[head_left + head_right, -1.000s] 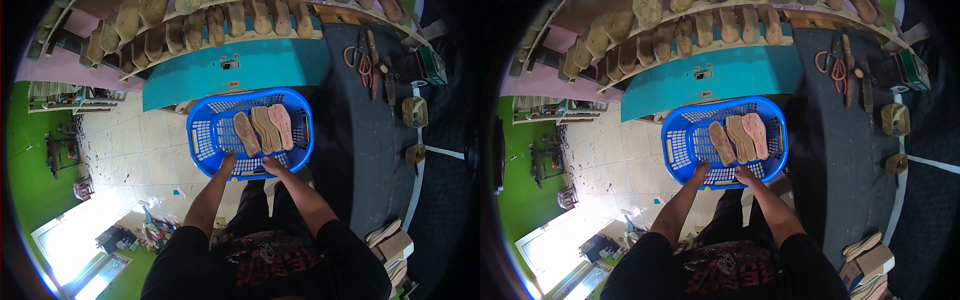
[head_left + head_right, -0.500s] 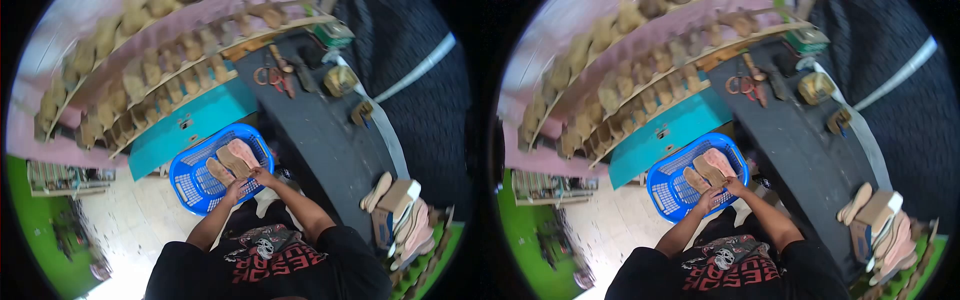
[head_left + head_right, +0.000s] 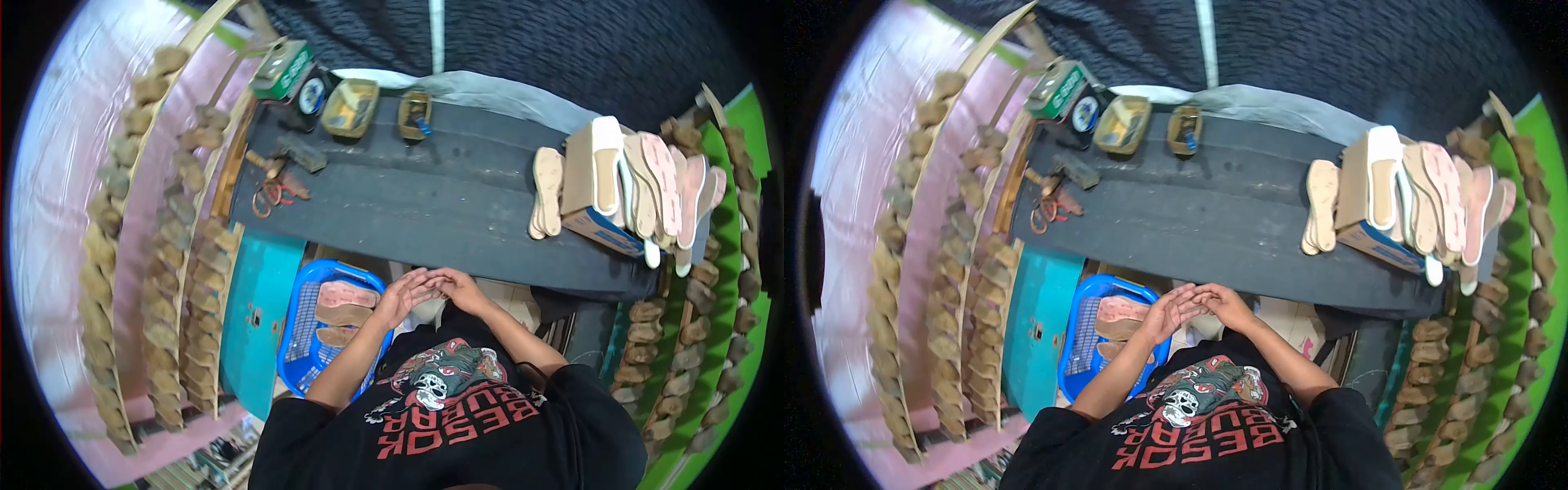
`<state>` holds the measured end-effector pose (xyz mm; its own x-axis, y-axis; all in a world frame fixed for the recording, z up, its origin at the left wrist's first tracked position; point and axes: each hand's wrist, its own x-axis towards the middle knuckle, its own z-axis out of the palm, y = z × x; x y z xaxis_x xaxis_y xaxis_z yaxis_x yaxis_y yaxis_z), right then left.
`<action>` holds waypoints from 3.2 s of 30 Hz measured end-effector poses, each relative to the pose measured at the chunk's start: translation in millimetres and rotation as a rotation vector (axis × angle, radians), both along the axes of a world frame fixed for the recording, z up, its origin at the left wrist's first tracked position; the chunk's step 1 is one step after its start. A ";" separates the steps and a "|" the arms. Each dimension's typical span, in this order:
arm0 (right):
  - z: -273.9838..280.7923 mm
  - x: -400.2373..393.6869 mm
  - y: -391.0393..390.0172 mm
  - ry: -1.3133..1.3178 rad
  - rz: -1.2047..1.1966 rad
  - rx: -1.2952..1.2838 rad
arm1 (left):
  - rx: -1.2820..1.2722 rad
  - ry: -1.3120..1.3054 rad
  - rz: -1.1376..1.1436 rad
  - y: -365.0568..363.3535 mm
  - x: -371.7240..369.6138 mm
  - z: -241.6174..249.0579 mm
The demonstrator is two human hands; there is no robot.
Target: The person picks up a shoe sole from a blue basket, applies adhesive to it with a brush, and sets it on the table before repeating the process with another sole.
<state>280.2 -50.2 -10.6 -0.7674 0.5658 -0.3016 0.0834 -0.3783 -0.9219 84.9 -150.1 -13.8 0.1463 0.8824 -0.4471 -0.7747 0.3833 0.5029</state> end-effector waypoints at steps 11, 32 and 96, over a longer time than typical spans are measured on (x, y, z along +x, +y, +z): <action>95.7 108.4 91.7 -0.307 -0.643 0.595 | 0.181 0.169 -0.293 145.2 100.8 72.4; 78.4 133.7 113.5 -0.823 -0.790 0.828 | 0.222 0.290 -0.626 252.3 167.7 65.6; 96.7 -139.2 280.7 -0.353 -0.132 0.968 | -0.041 -0.100 0.030 226.2 5.9 2.0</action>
<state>141.1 230.5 86.1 -0.6384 0.7585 0.1310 0.4190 0.4852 -0.7675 90.8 76.0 -11.7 0.1657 0.8682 -0.4678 -0.8319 0.3778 0.4065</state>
